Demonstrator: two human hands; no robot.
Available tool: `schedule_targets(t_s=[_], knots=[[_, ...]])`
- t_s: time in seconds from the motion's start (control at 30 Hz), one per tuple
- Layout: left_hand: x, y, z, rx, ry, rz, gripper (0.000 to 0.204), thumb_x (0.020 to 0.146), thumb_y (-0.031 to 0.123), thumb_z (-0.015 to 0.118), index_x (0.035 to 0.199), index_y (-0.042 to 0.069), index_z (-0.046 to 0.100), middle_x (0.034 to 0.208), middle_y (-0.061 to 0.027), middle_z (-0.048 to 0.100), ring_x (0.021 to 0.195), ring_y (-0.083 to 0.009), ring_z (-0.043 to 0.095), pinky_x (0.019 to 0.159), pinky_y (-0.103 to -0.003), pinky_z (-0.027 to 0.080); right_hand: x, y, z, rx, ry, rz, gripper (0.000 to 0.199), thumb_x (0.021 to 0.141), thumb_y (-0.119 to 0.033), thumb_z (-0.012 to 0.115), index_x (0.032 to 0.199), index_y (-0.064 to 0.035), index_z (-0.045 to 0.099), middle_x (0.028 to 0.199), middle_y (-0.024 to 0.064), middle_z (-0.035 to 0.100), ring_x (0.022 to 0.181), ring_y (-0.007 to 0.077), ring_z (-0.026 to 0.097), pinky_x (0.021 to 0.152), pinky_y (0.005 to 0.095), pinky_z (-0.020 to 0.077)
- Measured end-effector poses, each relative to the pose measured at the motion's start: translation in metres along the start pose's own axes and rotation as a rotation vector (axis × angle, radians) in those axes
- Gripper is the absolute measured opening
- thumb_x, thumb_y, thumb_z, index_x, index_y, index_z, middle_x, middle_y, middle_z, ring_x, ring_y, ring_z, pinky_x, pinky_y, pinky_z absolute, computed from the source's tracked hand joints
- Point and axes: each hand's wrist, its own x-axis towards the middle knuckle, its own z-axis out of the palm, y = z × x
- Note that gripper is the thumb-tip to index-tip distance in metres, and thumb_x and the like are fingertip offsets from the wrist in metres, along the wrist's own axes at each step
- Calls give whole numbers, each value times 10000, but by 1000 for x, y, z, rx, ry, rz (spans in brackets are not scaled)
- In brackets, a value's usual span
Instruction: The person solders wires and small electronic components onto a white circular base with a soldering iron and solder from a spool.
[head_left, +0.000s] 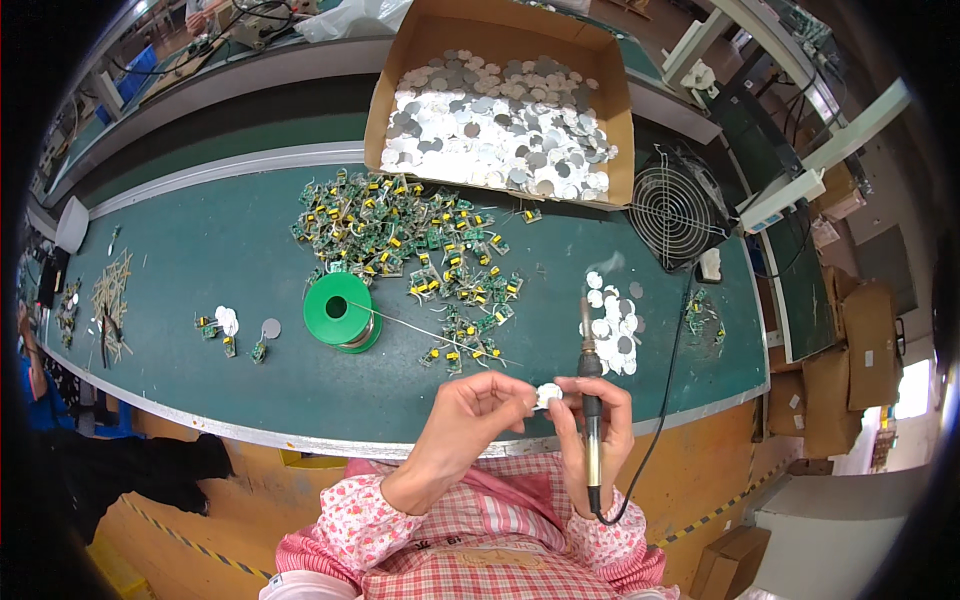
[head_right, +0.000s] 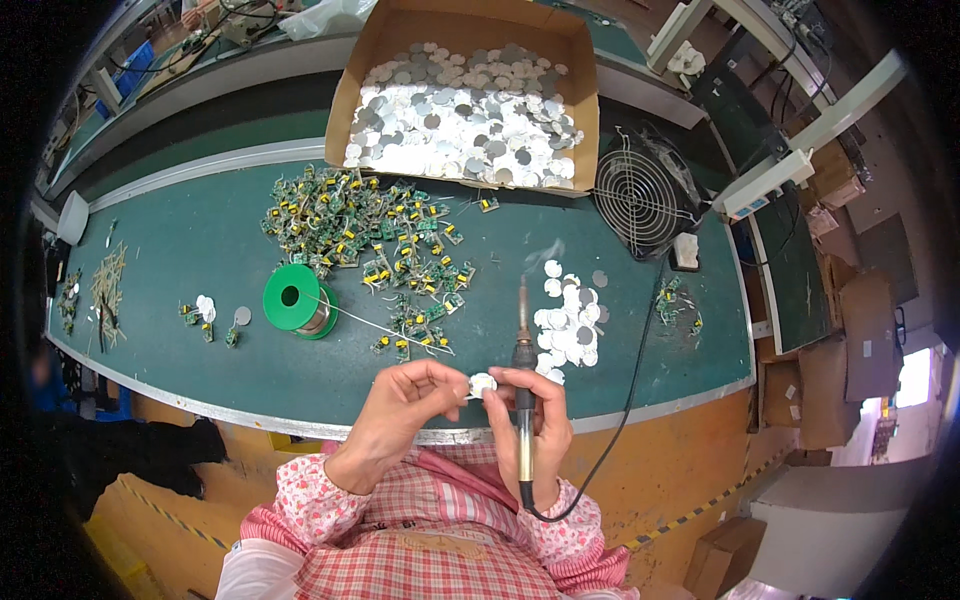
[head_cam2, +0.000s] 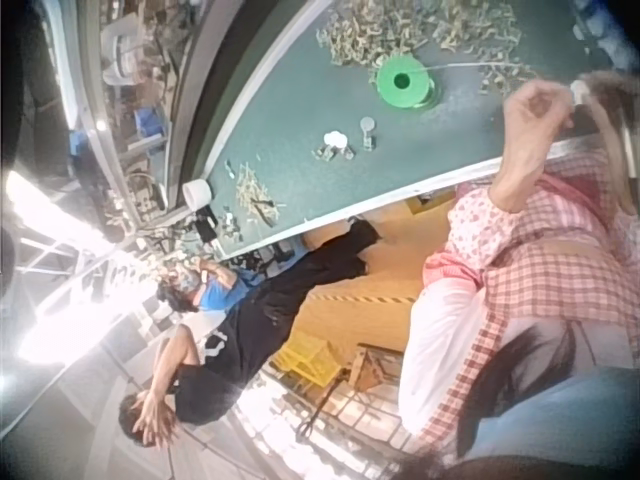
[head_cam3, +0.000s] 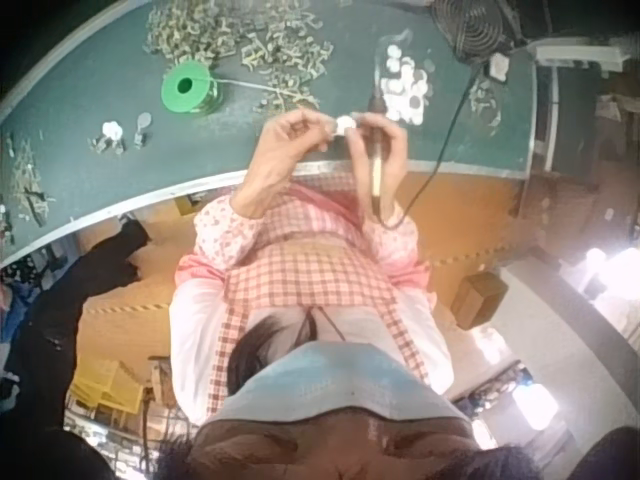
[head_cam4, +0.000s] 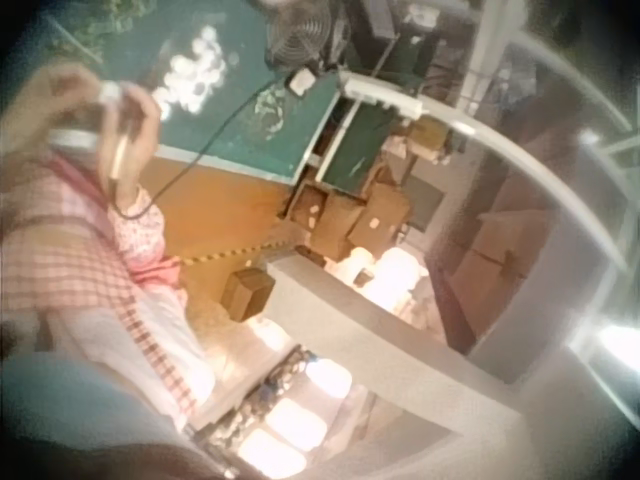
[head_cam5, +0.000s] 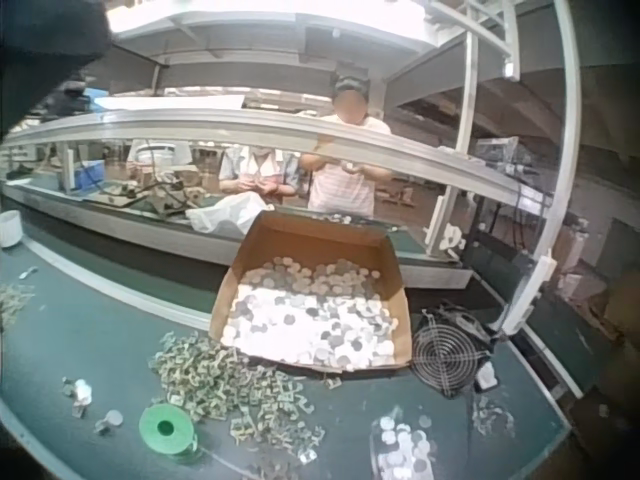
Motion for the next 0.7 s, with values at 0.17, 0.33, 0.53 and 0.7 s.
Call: schedule_targets(t_s=[0.17, 0.33, 0.53, 0.7], knots=[[-2, 0, -6, 192, -236, -89, 197, 893, 134, 626, 1011, -18, 584, 865, -22, 623, 735, -53, 566, 631, -201, 453, 3, 0, -8, 58, -34, 14, 276, 825, 46, 644, 1057, -12, 506, 1003, 125, 658, 820, 108, 619, 723, 234, 502], [-1, 13, -5, 245, -251, -129, 152, 885, 101, 627, 979, -15, 598, 857, -9, 619, 764, -43, 560, 654, -200, 455, 8, -2, -16, -22, -104, -46, 261, 823, 53, 643, 1040, -12, 513, 986, 129, 664, 804, 95, 612, 694, 215, 492], [2, 2, -6, 354, -203, -20, 117, 854, 104, 654, 904, 2, 629, 787, 16, 611, 692, -22, 509, 604, -202, 417, 12, -5, -19, -54, -160, -90, 243, 820, 60, 643, 1021, -8, 526, 974, 129, 670, 773, 75, 599, 666, 207, 487], [4, 0, -9, 535, -171, 124, 135, 808, 145, 690, 848, 20, 656, 664, 29, 590, 540, -11, 431, 486, -211, 352, 14, -4, -21, -35, -197, -90, 238, 813, 65, 647, 1013, -4, 537, 966, 129, 673, 803, 86, 615, 692, 214, 496]])
